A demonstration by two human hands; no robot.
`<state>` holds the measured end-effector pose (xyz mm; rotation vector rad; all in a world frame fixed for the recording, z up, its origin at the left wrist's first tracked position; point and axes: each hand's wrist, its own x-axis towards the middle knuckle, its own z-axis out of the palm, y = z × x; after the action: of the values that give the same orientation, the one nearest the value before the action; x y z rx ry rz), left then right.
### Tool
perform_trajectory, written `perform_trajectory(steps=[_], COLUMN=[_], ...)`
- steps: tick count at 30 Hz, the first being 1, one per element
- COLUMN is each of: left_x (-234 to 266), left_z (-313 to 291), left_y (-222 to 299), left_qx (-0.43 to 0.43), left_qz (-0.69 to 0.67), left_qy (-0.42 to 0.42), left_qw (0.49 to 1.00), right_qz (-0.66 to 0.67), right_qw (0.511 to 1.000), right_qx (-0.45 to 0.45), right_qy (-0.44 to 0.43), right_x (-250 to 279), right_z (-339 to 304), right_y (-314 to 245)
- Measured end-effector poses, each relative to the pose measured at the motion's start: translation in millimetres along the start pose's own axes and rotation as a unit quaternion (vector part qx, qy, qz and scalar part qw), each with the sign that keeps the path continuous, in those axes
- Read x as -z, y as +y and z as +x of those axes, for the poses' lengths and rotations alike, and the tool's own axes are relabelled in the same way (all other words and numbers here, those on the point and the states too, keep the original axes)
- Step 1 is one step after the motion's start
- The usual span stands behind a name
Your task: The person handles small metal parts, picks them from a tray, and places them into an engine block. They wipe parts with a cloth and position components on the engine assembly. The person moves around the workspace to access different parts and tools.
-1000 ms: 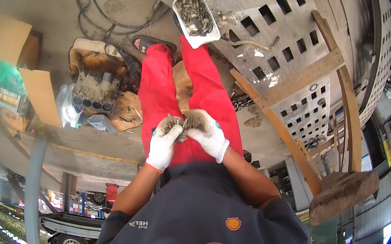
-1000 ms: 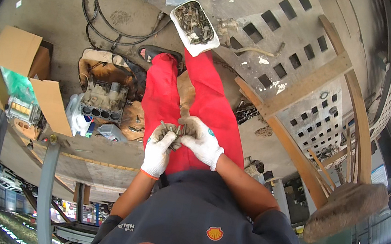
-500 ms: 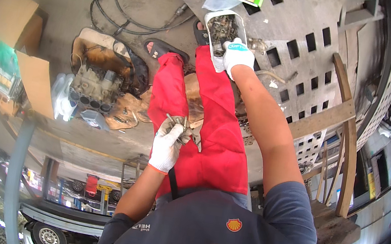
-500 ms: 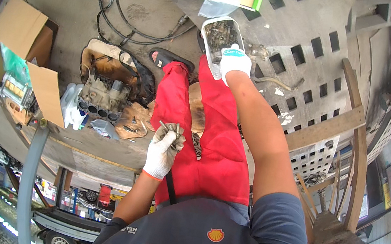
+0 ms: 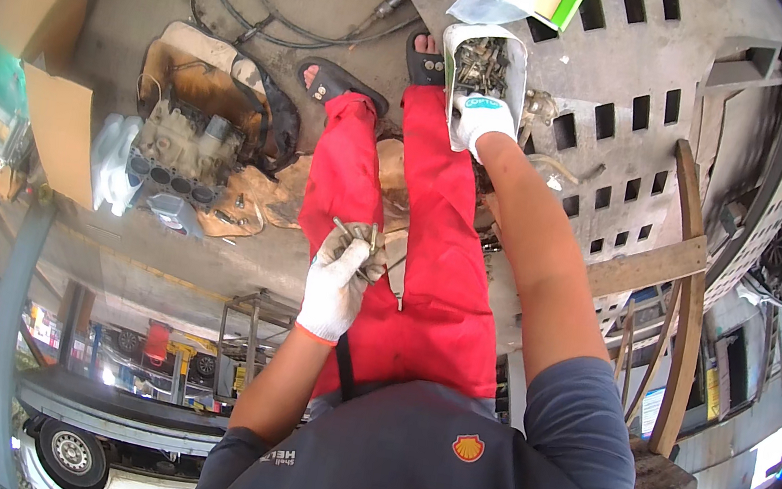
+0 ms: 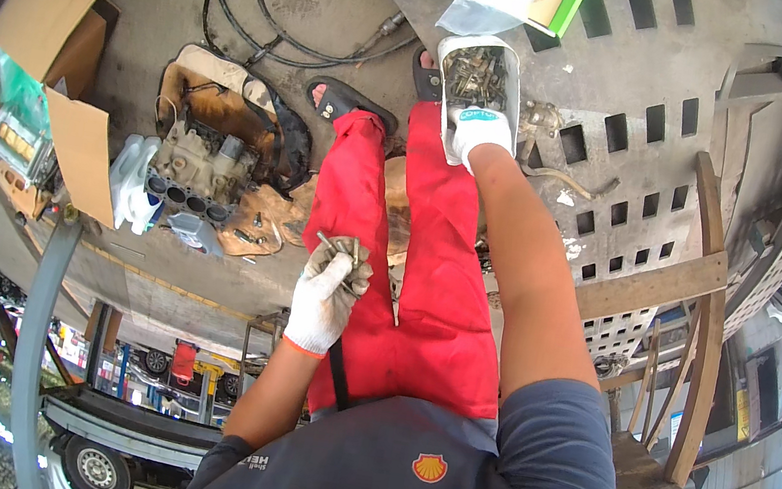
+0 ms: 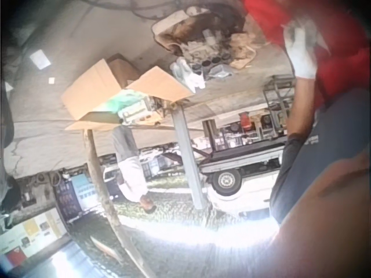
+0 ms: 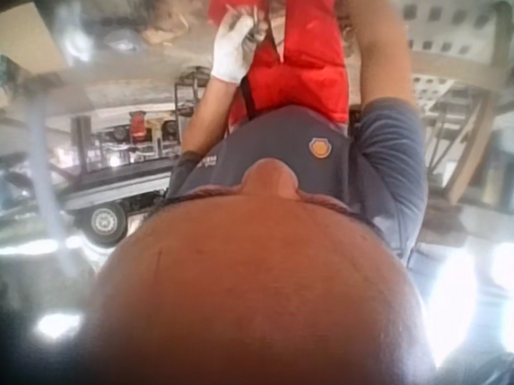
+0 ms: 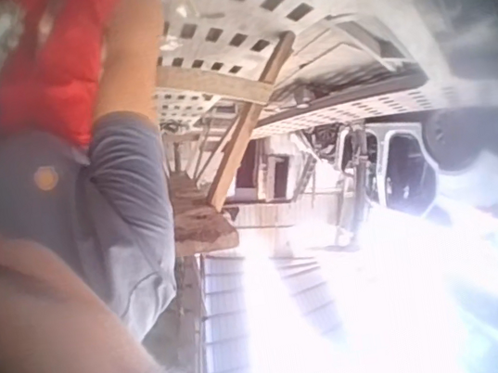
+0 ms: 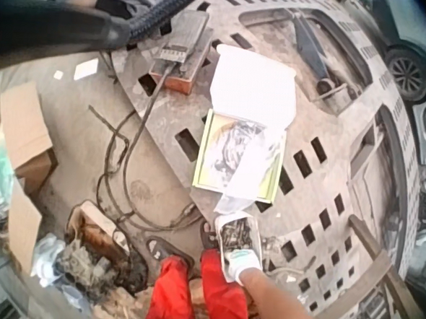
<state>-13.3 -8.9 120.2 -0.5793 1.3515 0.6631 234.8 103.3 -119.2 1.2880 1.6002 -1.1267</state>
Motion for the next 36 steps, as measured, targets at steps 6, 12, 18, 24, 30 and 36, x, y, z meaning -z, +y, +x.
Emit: perform_trajectory(steps=[6, 12, 18, 24, 30, 36], left_x=[-5, -7, -13, -12, -12, -17], left_z=[0, -3, -3, -4, -17, -66], left_y=[4, 10, 7, 3, 6, 10], left_qx=[-0.015, -0.036, -0.049, -0.051, -0.060, -0.066], left_qz=[-0.026, -0.012, -0.014, -0.018, -0.024, -0.042], left_qy=[0.002, 0.006, 0.014, 0.016, 0.015, 0.005], left_qw=[1.000, 0.999, 0.999, 0.998, 0.998, 0.997], right_qz=[-0.086, -0.102, -0.120, -0.082, 0.282, 0.788], right_qw=[0.995, 0.993, 0.989, 0.994, 0.954, 0.615], right_qx=[0.030, 0.058, 0.087, 0.071, 0.019, 0.023], right_qy=[0.033, 0.016, 0.014, 0.029, 0.101, 0.021], right_x=[-12, -9, 7, -3, 2, 26], right_z=[1, -2, -16, -5, -9, -73], right_y=[0, 4, 6, 13, 23, 17])
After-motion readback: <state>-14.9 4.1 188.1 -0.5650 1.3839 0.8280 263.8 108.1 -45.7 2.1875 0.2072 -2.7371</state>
